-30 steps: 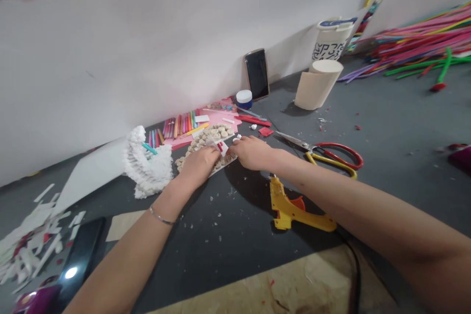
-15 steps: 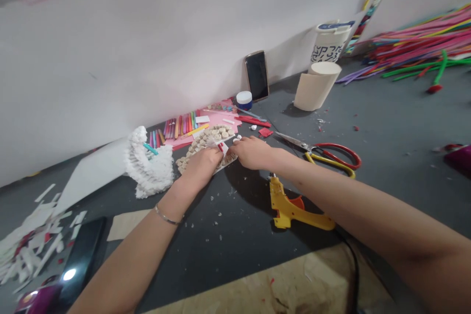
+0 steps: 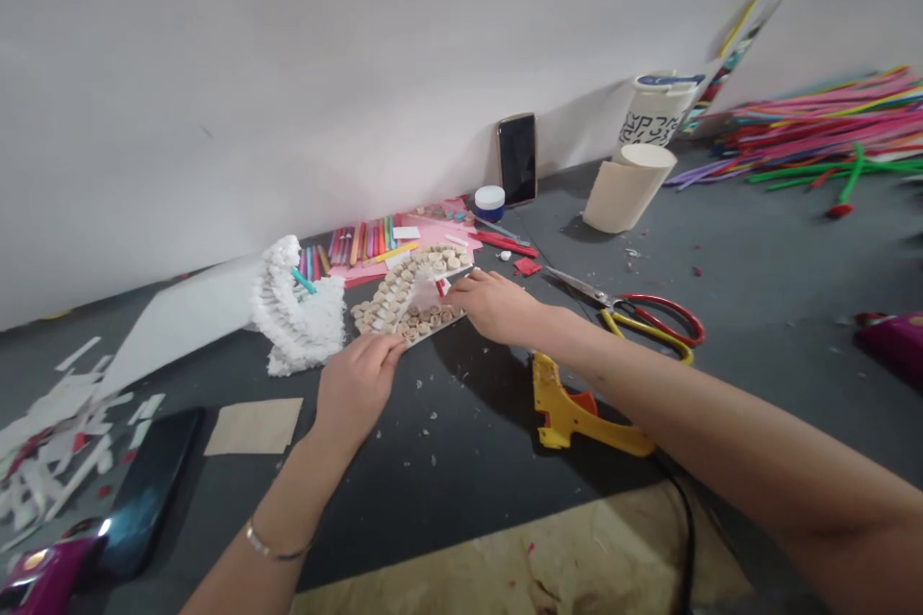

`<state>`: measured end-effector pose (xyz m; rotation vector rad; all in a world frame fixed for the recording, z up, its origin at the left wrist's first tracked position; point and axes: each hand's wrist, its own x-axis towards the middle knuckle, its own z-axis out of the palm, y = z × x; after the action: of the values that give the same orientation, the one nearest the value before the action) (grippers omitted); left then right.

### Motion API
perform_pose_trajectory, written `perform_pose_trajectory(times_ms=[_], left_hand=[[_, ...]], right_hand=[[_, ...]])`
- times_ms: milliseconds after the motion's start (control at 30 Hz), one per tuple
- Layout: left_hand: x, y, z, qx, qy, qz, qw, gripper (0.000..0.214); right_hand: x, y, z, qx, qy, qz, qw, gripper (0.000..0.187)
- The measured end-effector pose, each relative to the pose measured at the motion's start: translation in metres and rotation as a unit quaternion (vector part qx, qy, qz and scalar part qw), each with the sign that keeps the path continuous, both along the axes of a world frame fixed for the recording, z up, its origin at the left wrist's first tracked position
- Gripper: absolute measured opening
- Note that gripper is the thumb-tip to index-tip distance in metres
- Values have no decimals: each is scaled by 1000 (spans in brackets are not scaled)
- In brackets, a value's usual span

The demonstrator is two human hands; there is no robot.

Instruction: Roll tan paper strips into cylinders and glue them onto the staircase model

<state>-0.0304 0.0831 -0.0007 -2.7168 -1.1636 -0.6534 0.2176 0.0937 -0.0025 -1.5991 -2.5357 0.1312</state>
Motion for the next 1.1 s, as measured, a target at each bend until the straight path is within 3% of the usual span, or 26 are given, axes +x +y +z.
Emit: perform_pose_trajectory(times_ms=[133, 267, 600, 833, 967, 1100], left_hand=[[-29, -14, -19, 3, -24, 44, 999, 23], [-37, -18, -29, -4, -23, 46, 999, 20], [-37, -23, -34, -42, -123, 49, 990, 21], [-44, -23, -32, -40, -211, 40, 976, 21], [-44, -24, -32, -38, -225, 31, 973, 21], [-45, -25, -32, -24, -239, 23, 970, 20]], right_hand=[[-8, 0, -7, 12, 4, 42, 999, 53], [-18, -2, -10, -8, -27, 42, 999, 54], [-32, 1, -1, -35, -44, 15, 998, 48], [-29, 7, -3, -32, 9, -74, 997, 44], [-29, -8, 8, 3, 22, -114, 993, 27], [-28, -47, 18, 0, 25, -141, 990, 15]])
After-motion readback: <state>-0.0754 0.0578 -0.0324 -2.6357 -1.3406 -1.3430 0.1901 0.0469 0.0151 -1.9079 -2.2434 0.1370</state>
